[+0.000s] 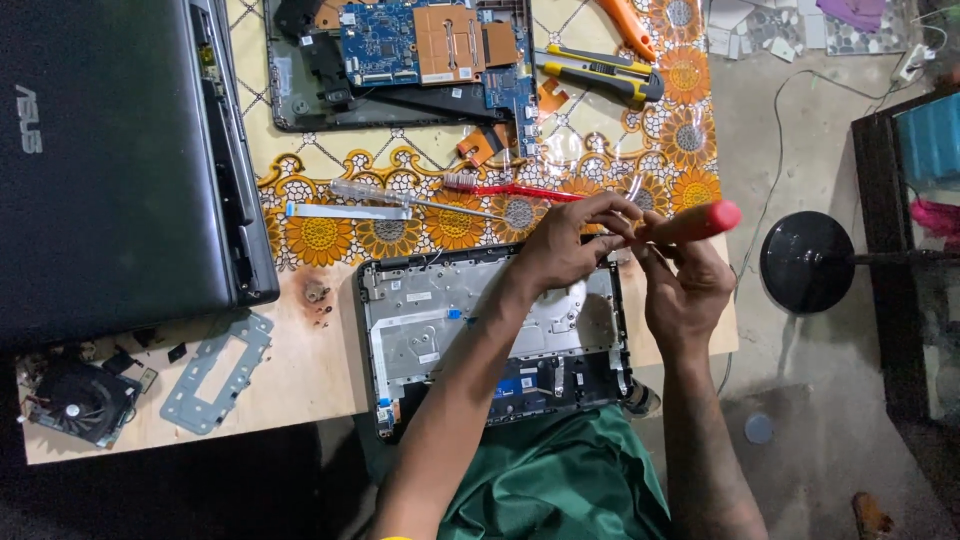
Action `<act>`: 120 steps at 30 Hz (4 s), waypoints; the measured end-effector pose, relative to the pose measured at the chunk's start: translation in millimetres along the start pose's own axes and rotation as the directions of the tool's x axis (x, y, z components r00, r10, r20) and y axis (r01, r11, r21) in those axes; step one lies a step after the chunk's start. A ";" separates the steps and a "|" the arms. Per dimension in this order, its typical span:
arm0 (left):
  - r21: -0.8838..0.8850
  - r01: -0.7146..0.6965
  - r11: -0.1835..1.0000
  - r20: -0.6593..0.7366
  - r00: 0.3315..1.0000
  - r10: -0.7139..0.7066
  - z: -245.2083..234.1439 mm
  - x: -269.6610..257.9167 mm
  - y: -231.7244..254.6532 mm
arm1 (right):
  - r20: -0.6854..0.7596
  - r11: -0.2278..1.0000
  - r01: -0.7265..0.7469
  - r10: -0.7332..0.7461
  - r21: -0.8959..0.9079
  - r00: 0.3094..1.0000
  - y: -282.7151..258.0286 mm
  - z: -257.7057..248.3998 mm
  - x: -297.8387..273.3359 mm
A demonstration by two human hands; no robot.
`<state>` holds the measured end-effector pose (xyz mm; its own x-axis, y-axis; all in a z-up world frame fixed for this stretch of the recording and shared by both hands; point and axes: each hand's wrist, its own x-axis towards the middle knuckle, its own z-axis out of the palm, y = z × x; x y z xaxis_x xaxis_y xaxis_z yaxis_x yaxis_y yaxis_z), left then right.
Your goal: The person uses a red-handled screwdriver to remove screws from the back panel of a disassembled laptop. They then use their fingers to remove small components and screws from the laptop's interior.
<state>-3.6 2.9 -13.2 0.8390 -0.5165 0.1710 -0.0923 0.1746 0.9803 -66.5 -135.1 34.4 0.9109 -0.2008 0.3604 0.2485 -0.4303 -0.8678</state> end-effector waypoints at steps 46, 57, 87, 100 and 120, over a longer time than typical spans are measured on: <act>0.263 -0.056 0.963 -0.002 0.998 0.059 0.2 0.2 2.8 | -0.126 0.995 0.053 -0.043 0.079 0.991 7.4 -10.7 -4.4; 0.230 0.006 0.973 -0.079 0.997 0.012 3.5 0.7 2.1 | -0.173 0.991 0.087 -0.069 0.098 0.982 6.2 -11.1 -5.6; 0.282 0.117 0.952 -0.842 0.506 0.187 -79.4 -202.7 88.1 | -0.299 0.978 -0.037 0.098 0.205 0.949 36.6 -30.2 -43.9; 0.585 0.563 0.584 -0.800 0.518 0.303 -76.3 -235.1 63.7 | -0.104 0.988 0.103 -0.091 0.114 0.990 11.4 -17.7 -43.7; 0.614 0.583 0.533 -0.787 0.503 0.356 -66.3 -233.0 56.8 | -0.124 0.982 -0.034 0.058 0.186 0.991 12.5 -6.4 -32.2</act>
<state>-168.8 188.8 -3.9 0.8113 0.4624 0.3576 0.1106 -0.7221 0.6828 -94.9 -139.7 14.2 0.8758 -0.3329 0.3495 0.2742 -0.2525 -0.9279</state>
